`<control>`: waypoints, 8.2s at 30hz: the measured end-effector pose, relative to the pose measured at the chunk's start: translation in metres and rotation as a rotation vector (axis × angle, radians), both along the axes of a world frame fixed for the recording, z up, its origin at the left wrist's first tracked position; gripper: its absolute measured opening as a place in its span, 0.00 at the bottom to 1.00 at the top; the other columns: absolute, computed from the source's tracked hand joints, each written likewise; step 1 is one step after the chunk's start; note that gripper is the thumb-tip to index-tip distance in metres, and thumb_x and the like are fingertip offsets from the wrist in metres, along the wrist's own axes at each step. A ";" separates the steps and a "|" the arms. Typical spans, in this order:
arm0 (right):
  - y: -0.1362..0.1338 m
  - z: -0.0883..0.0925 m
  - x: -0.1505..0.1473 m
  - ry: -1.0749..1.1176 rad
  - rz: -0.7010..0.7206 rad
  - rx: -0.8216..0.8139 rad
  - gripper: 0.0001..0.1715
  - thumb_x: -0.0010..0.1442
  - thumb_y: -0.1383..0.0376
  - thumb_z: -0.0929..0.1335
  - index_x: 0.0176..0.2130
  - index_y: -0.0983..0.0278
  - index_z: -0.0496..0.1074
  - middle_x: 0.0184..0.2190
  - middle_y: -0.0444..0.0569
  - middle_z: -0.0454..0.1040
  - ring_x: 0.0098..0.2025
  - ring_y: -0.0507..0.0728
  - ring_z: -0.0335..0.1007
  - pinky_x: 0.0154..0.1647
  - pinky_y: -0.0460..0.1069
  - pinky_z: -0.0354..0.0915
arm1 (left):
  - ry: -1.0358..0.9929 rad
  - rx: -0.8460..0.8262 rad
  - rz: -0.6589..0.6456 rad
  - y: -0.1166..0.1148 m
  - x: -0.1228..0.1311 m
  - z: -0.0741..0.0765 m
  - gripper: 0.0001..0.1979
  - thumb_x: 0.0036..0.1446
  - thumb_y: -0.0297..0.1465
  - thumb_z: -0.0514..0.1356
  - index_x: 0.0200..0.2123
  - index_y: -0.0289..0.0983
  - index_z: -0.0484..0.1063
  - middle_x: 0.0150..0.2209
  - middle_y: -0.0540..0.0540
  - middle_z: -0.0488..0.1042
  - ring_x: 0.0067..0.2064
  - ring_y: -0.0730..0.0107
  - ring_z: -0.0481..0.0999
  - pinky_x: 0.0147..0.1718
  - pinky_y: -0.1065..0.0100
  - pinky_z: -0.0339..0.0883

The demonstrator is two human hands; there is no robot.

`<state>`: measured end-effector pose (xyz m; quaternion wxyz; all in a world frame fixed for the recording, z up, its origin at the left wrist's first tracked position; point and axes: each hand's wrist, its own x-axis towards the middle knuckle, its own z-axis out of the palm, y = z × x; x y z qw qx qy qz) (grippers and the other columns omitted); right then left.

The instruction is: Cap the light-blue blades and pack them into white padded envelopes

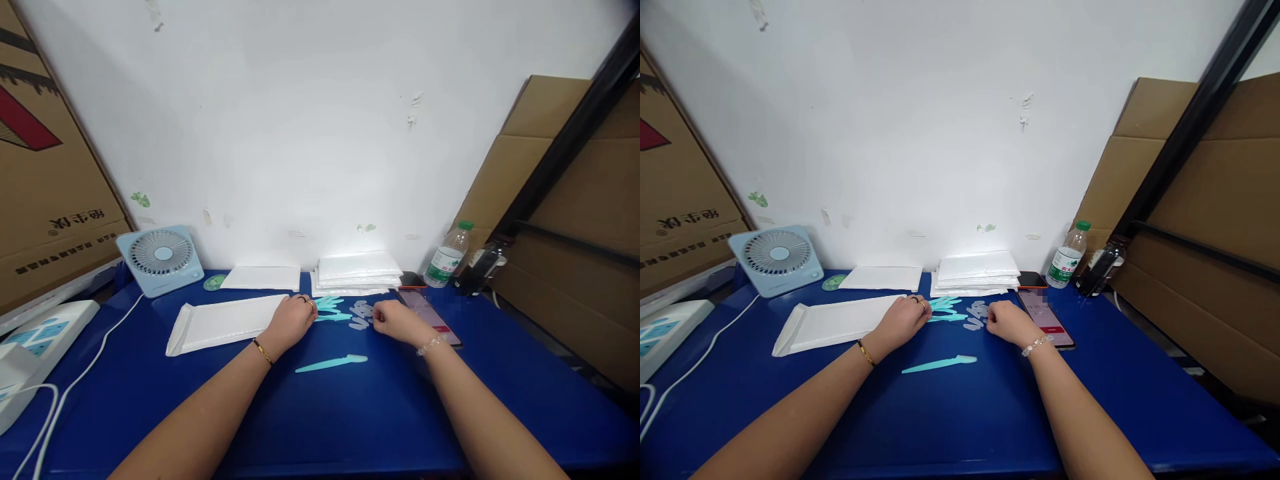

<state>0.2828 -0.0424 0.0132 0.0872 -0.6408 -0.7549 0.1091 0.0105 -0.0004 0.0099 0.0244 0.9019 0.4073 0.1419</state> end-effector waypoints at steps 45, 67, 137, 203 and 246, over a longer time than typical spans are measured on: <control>-0.006 0.010 -0.018 0.663 0.180 -0.035 0.14 0.57 0.57 0.66 0.34 0.66 0.73 0.27 0.47 0.74 0.28 0.53 0.69 0.30 0.47 0.65 | -0.141 -0.409 -0.132 -0.012 -0.002 0.015 0.11 0.57 0.37 0.54 0.33 0.38 0.73 0.33 0.48 0.74 0.33 0.69 0.71 0.32 0.70 0.60; 0.002 0.005 -0.005 0.623 0.064 0.029 0.13 0.57 0.58 0.64 0.35 0.65 0.70 0.27 0.47 0.72 0.28 0.53 0.68 0.30 0.47 0.64 | -0.081 -0.057 0.004 0.001 0.001 -0.003 0.07 0.56 0.28 0.55 0.30 0.38 0.74 0.37 0.45 0.72 0.42 0.64 0.70 0.40 0.65 0.62; 0.001 0.000 -0.032 1.163 -0.104 0.251 0.18 0.55 0.51 0.67 0.34 0.63 0.67 0.31 0.48 0.75 0.26 0.51 0.69 0.27 0.46 0.61 | -0.735 -0.798 -0.025 -0.007 0.006 0.004 0.12 0.53 0.38 0.59 0.34 0.34 0.69 0.28 0.51 0.65 0.29 0.75 0.61 0.30 0.72 0.57; 0.009 -0.014 -0.016 0.161 0.129 0.260 0.08 0.56 0.66 0.66 0.38 0.62 0.72 0.35 0.48 0.71 0.32 0.54 0.67 0.35 0.47 0.60 | -0.227 -0.186 -0.010 -0.006 0.000 -0.001 0.12 0.54 0.33 0.57 0.41 0.38 0.74 0.41 0.42 0.73 0.44 0.59 0.70 0.41 0.63 0.61; 0.003 -0.006 -0.038 1.215 -0.149 0.120 0.23 0.49 0.47 0.70 0.25 0.64 0.68 0.16 0.44 0.70 0.15 0.51 0.64 0.17 0.46 0.62 | -0.439 -0.334 -0.015 0.000 -0.001 0.002 0.10 0.58 0.37 0.51 0.32 0.39 0.69 0.31 0.48 0.73 0.33 0.66 0.71 0.31 0.69 0.59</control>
